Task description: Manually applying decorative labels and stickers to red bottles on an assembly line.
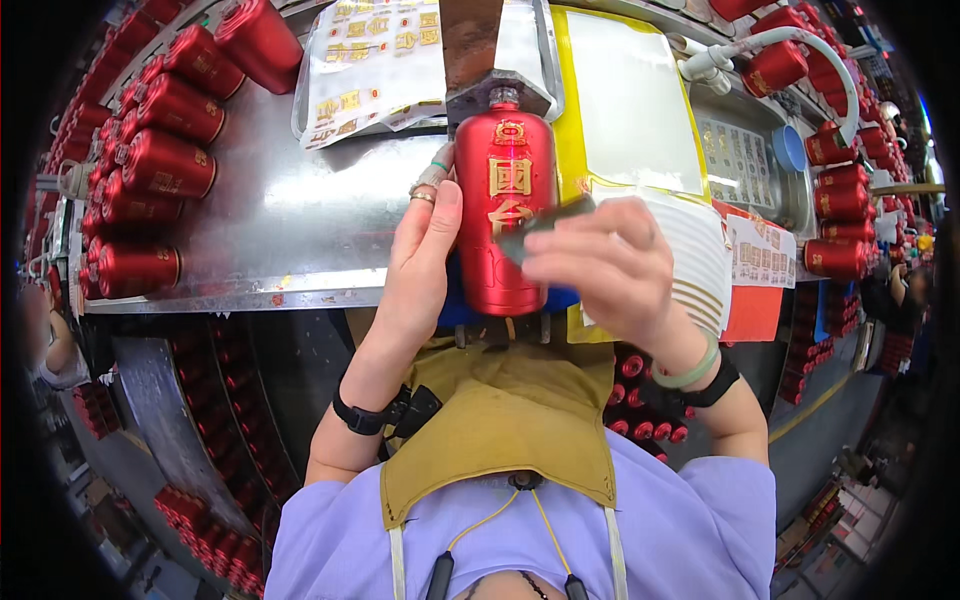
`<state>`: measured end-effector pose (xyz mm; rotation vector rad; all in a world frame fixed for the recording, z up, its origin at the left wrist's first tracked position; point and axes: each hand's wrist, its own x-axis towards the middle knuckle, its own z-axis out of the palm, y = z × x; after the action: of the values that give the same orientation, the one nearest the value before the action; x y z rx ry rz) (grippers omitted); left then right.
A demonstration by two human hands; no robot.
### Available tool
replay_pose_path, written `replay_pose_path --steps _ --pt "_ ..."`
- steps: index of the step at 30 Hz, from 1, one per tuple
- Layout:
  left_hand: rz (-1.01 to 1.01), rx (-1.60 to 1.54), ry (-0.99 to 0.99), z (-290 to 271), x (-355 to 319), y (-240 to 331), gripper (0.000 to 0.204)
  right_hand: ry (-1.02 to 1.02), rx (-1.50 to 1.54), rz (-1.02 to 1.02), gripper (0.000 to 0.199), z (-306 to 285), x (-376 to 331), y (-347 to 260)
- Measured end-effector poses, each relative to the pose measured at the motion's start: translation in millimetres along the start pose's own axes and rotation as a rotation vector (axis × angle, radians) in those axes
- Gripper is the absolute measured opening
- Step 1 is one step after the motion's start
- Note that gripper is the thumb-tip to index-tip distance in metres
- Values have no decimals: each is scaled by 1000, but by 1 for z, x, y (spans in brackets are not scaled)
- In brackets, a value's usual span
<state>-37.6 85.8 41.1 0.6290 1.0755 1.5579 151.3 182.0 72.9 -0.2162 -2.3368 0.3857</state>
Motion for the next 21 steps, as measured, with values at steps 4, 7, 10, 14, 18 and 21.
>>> replay_pose_path --steps 4,7,10,14,18,21 --pt "-1 -58 -7 4 3 2 57 -16 233 113 26 -5 -7 -21" --pt "71 108 -34 6 3 2 60 428 408 692 29 11 15 -13" --pt "96 145 1 5 3 -2 68 383 522 836 30 21 21 -2" --pt "59 161 5 5 4 1 73 270 103 719 26 24 4 21" --pt "69 128 58 3 16 6 75 276 228 732 24 21 -1 30" --pt "76 167 71 5 28 6 70 386 588 858 25 25 6 23"
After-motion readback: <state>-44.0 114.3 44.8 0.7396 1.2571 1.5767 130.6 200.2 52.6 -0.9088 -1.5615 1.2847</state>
